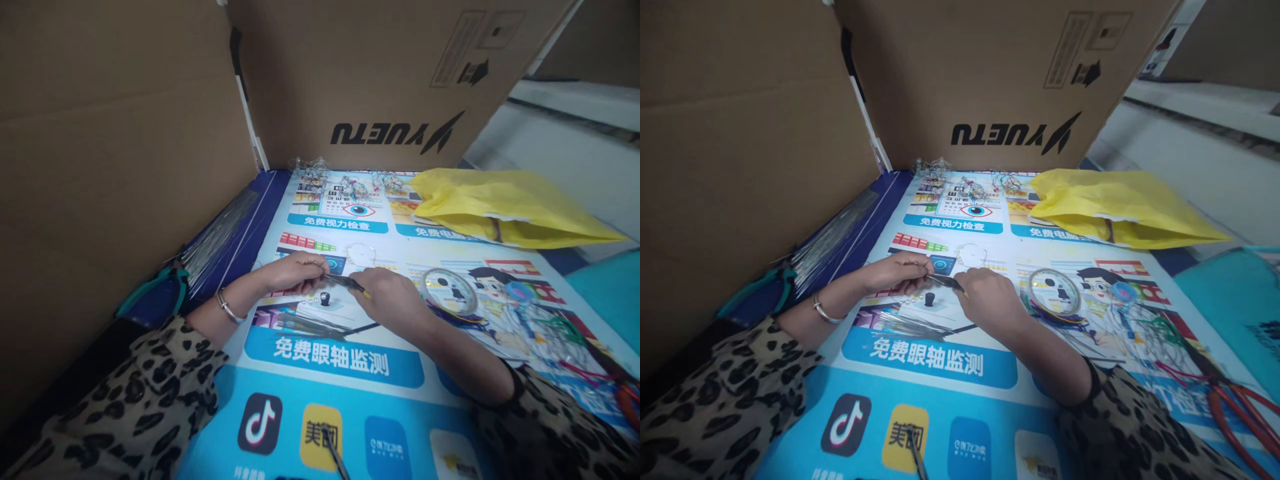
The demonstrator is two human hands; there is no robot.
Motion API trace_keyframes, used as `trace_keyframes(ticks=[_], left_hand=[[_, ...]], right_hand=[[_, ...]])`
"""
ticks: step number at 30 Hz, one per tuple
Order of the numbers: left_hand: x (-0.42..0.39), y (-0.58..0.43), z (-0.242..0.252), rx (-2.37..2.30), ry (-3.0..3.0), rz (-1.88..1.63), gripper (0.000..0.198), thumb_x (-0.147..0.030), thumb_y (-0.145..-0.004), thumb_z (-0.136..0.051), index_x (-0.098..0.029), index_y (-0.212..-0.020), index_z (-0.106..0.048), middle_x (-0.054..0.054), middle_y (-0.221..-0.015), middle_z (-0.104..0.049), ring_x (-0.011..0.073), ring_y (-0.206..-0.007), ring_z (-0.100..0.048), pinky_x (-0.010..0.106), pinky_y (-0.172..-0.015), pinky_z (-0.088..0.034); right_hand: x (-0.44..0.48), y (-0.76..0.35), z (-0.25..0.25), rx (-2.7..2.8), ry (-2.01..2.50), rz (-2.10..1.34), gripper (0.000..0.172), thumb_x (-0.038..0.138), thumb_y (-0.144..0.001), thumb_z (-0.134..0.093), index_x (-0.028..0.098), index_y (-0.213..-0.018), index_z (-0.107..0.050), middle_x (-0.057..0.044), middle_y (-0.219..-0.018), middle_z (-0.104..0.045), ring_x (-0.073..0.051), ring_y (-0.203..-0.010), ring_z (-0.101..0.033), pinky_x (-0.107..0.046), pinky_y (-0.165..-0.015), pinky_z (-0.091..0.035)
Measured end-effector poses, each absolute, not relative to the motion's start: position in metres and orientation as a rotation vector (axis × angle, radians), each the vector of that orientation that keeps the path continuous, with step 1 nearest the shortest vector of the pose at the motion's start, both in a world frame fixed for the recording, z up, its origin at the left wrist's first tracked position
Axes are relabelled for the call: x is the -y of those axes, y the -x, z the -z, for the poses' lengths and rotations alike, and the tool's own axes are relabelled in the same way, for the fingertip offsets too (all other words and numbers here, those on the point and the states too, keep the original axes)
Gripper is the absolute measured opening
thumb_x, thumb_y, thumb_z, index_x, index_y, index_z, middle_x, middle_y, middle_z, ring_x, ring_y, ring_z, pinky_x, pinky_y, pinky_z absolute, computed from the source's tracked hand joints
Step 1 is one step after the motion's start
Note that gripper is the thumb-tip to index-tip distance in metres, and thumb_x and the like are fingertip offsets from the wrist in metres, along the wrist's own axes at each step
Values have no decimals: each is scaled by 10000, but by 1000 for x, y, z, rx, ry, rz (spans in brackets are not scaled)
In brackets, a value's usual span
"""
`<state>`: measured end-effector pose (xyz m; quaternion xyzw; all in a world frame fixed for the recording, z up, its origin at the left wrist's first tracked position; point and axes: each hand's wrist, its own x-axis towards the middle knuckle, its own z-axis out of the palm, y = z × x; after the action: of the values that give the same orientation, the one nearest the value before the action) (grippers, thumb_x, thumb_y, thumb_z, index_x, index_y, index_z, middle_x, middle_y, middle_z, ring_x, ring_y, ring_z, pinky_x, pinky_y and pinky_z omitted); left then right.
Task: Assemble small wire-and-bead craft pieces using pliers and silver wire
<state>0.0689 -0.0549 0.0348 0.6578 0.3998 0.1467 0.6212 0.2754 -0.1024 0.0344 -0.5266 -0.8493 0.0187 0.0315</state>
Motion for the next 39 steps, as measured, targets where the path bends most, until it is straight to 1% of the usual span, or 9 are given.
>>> trace_keyframes(ticks=[5, 7, 10, 12, 16, 20, 29, 34, 39], left_hand=[[55, -69, -34, -944, -1563, -330, 119, -197, -772, -409, -156, -756, -519, -45, -495, -491, 51, -332, -386, 145, -303, -278], [55, -69, -33, -972, -1586, -314, 121, -191, -762, -403, -160, -758, -520, -47, -501, -486, 52, -330, -380, 144, -295, -271], [56, -70, -33, -1008, -1642, -294, 129, -190, -749, -401, -162, -752, -527, -48, -507, -480, 53, -332, -385, 142, -287, -271], [57, -71, -33, -1012, -1676, -283, 133, -188, -740, -399, -161, -744, -530, -46, -506, -477, 58, -336, -397, 141, -281, -269], [57, -71, -35, -1011, -1712, -269, 136, -185, -731, -395, -162, -734, -529, -43, -498, -479, 70, -345, -424, 142, -275, -266], [57, -71, -34, -1019, -1695, -272, 135, -192, -737, -401, -159, -728, -531, -44, -503, -492, 64, -348, -434, 144, -298, -284], [60, -74, -35, -1037, -1629, -315, 119, -170, -730, -409, -156, -688, -519, -51, -466, -489, 62, -333, -434, 146, -301, -271], [58, -73, -32, -1040, -1634, -316, 126, -174, -728, -410, -157, -710, -533, -50, -475, -500, 64, -332, -444, 150, -312, -298], [58, -72, -31, -1041, -1635, -312, 139, -191, -739, -402, -158, -715, -535, -44, -465, -507, 66, -316, -426, 148, -289, -282]], right_hand=[[103, -277, -39, 2692, 1529, -6, 184, 312, -862, -460, 204, -925, -594, -40, -856, -623, -187, -830, -538, -268, -639, -309], [104, -277, -42, 2741, 1465, 112, 176, 293, -862, -462, 188, -916, -594, -52, -842, -612, -198, -825, -518, -283, -659, -300], [107, -275, -46, 2787, 1399, 360, 134, 182, -844, -460, 166, -877, -589, -71, -819, -594, -209, -800, -489, -304, -656, -268], [109, -273, -48, 2794, 1379, 486, 141, 121, -826, -453, 155, -868, -583, -79, -799, -586, -211, -775, -475, -310, -635, -243], [112, -272, -49, 2775, 1334, 621, 150, 104, -827, -445, 141, -888, -577, -88, -793, -578, -222, -762, -462, -321, -618, -218], [114, -271, -50, 2770, 1324, 659, 140, 107, -815, -463, 144, -896, -572, -88, -806, -574, -232, -767, -460, -327, -623, -219], [121, -263, -46, 2720, 1490, 707, 178, 85, -795, -466, 128, -928, -574, -98, -799, -581, -251, -769, -482, -339, -622, -245], [121, -262, -43, 2708, 1512, 719, 175, 79, -792, -466, 129, -924, -571, -97, -786, -581, -248, -760, -491, -338, -618, -261], [121, -261, -39, 2702, 1509, 746, 190, 73, -785, -476, 118, -941, -574, -98, -778, -584, -249, -745, -503, -341, -617, -277]])
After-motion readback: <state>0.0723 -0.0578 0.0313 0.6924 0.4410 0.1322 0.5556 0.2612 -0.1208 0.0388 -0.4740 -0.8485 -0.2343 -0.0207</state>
